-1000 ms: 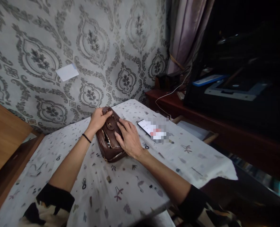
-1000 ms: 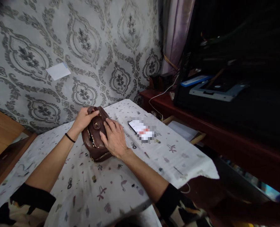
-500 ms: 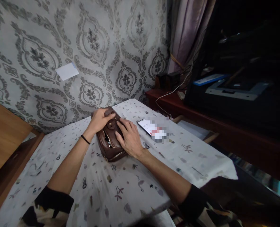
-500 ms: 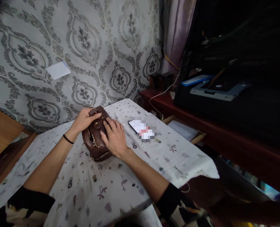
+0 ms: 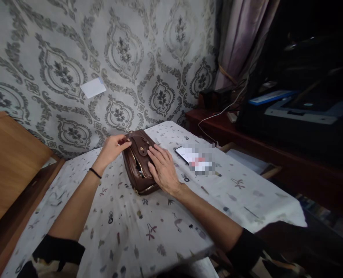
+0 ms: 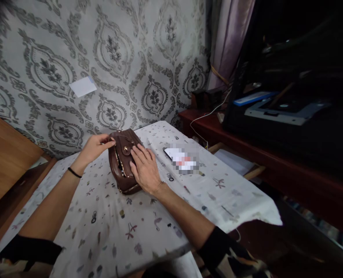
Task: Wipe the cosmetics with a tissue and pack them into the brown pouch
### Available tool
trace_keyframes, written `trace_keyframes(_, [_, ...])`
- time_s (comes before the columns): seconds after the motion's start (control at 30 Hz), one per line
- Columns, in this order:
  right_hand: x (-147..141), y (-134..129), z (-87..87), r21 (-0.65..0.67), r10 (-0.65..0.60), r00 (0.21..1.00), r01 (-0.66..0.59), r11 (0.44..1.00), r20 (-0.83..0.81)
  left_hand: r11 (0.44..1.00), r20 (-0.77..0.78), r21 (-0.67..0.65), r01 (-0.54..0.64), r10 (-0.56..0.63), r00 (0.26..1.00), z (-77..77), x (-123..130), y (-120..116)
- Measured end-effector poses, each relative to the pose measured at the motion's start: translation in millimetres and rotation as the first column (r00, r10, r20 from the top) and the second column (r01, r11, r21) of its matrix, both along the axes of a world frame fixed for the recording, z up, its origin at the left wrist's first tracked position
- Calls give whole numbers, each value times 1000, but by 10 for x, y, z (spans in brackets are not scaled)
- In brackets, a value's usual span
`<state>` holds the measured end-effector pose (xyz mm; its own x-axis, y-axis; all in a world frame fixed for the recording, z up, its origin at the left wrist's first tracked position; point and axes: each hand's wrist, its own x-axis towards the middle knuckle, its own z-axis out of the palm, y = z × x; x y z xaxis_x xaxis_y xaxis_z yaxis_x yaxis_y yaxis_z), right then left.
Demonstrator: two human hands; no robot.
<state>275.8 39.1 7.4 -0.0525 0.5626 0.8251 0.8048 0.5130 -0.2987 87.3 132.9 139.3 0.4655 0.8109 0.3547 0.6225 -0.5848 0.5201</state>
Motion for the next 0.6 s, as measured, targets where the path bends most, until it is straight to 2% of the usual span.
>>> trace_keyframes(0.2, [-27, -48, -38, 7, 42, 996, -43, 999, 73, 978, -62, 173, -115, 127, 990, -78, -14, -78])
trace_keyframes(0.6, [-38, -34, -40, 10, 44, 996, -45, 999, 84, 991, 31, 108, -73, 70, 997, -128, -33, -81])
